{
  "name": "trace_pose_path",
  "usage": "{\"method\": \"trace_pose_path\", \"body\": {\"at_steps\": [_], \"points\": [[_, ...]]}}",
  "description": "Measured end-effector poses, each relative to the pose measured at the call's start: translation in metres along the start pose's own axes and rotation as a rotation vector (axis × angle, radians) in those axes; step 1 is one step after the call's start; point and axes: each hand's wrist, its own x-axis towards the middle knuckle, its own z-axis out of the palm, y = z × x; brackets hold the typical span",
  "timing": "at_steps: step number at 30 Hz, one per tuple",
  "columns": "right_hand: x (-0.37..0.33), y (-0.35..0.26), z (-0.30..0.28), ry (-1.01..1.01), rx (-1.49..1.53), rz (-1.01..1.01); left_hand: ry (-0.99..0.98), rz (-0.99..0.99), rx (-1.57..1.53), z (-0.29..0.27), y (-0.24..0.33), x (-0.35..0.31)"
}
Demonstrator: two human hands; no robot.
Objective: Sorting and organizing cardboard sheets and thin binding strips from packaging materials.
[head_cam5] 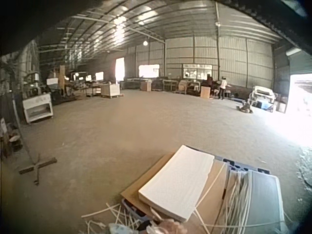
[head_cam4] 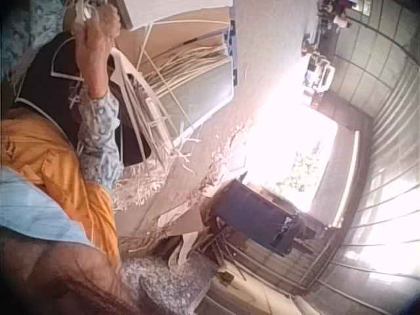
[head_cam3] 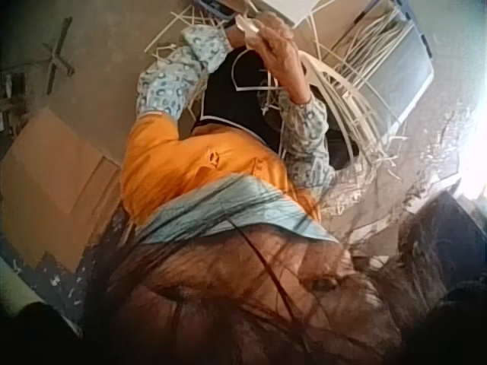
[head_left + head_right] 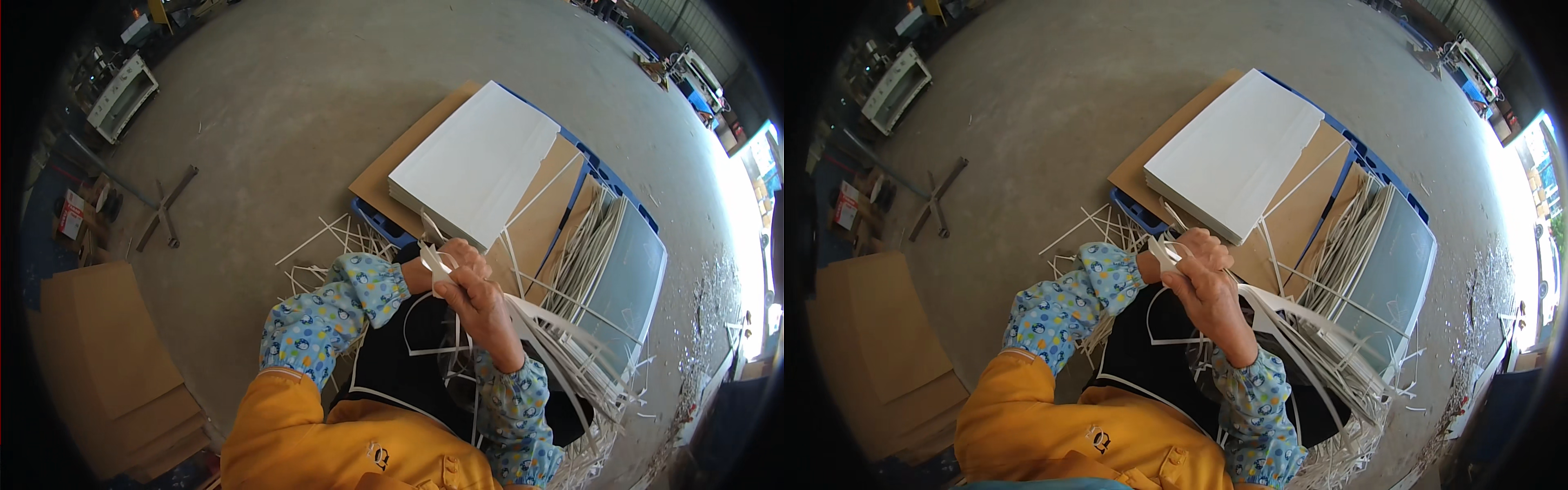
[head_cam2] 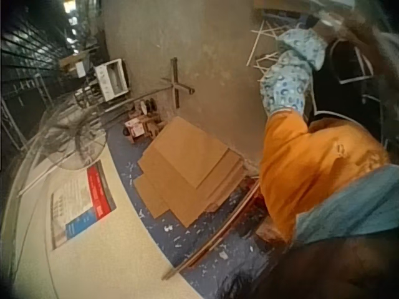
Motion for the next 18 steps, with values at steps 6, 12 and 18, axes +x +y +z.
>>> {"method": "trace_pose_path", "body": {"at_steps": [6, 12, 18], "points": [[-0.039, -0.067, -0.019, -0.261, -0.107, -0.166, -0.161, 0.005, 0.218, 0.006, -0.012, 0.024], [-0.11, -0.095, -0.12, -0.46, -0.21, 0.159, -0.177, -0.129, 0.149, -0.017, -0.021, 0.022], [-0.317, -0.118, -0.242, 0.317, -0.767, 1.066, -0.197, -0.197, 0.07, -0.012, -0.022, 0.034]]}}
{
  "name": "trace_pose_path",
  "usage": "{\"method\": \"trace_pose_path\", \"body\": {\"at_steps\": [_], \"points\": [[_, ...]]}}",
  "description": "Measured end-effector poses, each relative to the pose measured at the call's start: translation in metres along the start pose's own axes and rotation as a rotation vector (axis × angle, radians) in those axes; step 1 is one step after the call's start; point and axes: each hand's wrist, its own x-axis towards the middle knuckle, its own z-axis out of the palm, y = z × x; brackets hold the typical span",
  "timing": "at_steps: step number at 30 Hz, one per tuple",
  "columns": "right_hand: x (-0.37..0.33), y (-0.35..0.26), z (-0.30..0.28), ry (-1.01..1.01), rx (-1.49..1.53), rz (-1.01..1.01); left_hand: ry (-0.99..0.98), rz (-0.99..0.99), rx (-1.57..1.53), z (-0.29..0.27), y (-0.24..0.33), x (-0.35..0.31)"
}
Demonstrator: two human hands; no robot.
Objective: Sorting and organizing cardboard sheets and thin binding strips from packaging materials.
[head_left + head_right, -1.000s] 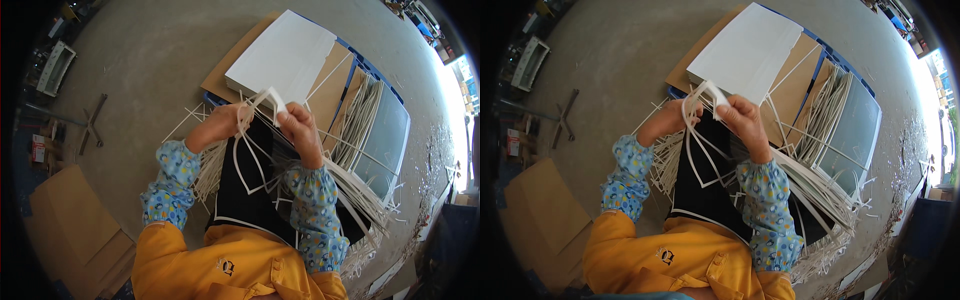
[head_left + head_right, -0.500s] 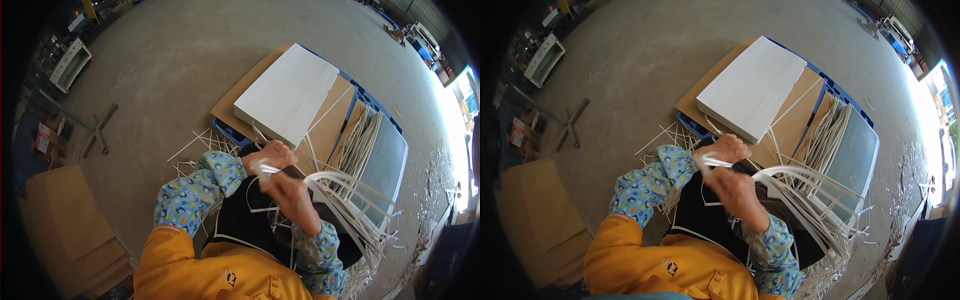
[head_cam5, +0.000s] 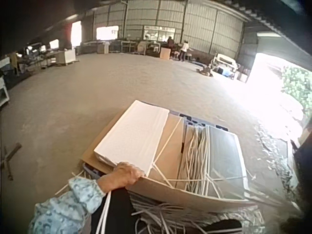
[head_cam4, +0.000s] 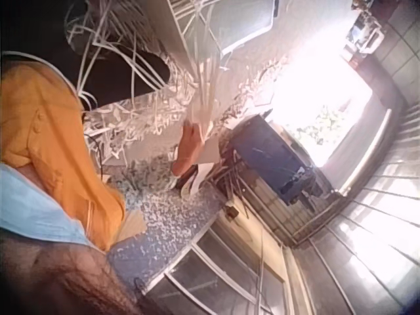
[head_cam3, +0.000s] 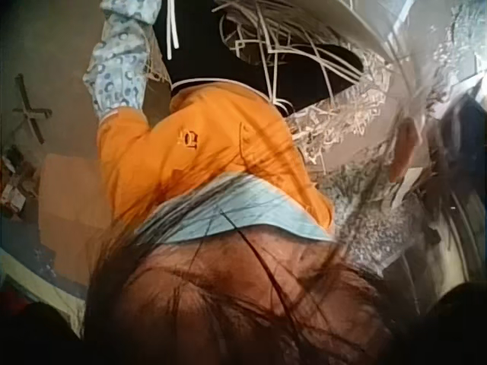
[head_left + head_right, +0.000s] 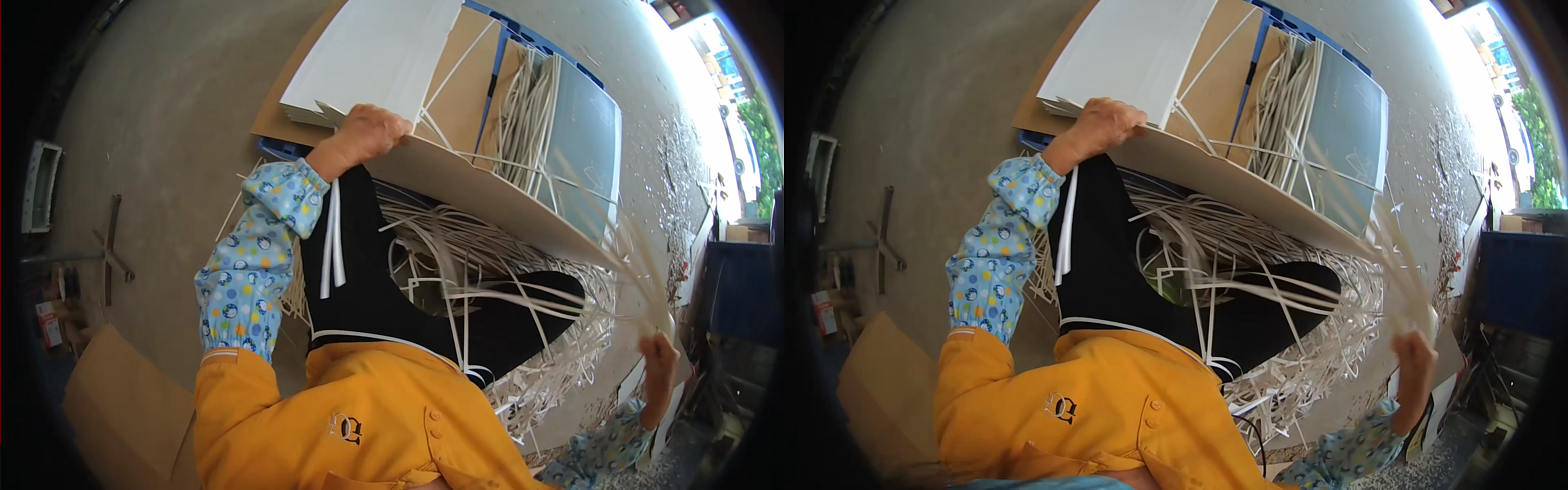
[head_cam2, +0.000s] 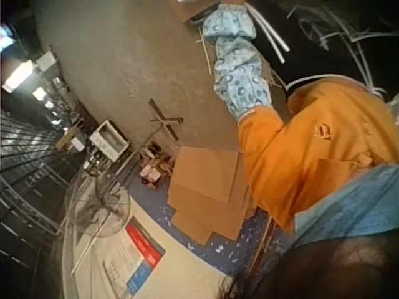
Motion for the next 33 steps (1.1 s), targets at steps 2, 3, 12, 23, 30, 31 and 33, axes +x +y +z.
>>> {"method": "trace_pose_path", "body": {"at_steps": [2, 3, 12, 23, 30, 31, 33], "points": [[-0.015, 0.115, -0.024, 0.129, -0.389, 0.139, 0.03, 0.032, 0.004, 0.003, -0.002, 0.003], [-0.027, 0.186, -0.032, 0.198, -0.34, 0.258, 0.013, 0.031, 0.016, 0.003, -0.003, 0.002], [-0.06, 0.305, 0.056, 0.189, -0.566, 0.36, -0.161, 0.047, 0.24, -0.015, 0.03, 0.022], [0.14, 0.064, 0.155, 0.333, 1.519, 0.107, 0.1, 0.263, 0.023, 0.026, 0.154, 0.068], [0.136, 0.042, 0.14, 0.298, 1.732, -0.006, -0.031, 0.23, 0.06, 0.004, 0.139, 0.082], [0.13, 0.036, 0.135, 0.346, 1.625, 0.042, -0.042, 0.238, 0.002, -0.01, 0.131, 0.086], [0.123, 0.047, 0.143, 0.305, 1.483, 0.031, -0.07, 0.243, -0.106, -0.044, 0.122, 0.098]]}}
